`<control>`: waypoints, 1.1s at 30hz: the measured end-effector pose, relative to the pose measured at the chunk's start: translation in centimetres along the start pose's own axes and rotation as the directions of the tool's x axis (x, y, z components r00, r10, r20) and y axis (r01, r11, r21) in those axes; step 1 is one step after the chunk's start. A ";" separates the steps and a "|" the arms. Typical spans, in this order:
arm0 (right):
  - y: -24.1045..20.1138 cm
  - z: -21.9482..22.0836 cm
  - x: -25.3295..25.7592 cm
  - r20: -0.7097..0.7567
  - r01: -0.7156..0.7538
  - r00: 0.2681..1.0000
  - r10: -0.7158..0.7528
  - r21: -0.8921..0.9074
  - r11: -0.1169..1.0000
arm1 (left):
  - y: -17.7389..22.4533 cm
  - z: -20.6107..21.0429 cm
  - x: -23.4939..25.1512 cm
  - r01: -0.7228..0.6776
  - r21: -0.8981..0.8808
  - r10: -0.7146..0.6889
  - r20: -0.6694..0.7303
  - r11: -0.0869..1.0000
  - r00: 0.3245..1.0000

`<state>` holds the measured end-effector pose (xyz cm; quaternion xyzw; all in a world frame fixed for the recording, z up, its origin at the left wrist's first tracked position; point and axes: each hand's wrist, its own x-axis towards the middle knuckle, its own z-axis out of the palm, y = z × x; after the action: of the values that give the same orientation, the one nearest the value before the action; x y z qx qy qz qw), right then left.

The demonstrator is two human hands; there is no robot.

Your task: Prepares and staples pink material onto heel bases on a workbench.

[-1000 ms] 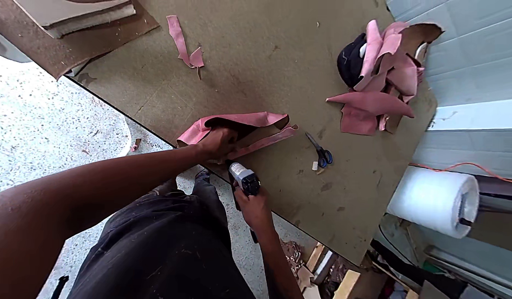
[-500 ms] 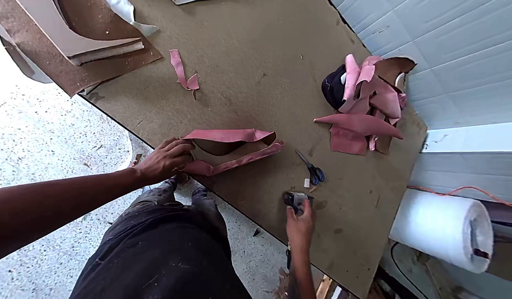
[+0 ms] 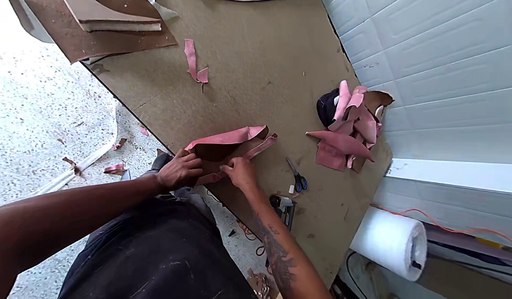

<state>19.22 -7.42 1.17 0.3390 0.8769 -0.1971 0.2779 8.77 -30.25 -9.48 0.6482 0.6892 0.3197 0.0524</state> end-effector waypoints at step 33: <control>16.8 2.7 -6.9 -0.558 0.144 0.803 0.209 0.522 0.841 | 5.7 6.3 12.4 0.533 -0.217 -0.534 0.060 0.818 0.844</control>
<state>36.25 -0.62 0.76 0.4630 0.8208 -0.3144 -0.1147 14.82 -16.70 -7.35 0.4188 0.8022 0.3693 0.2116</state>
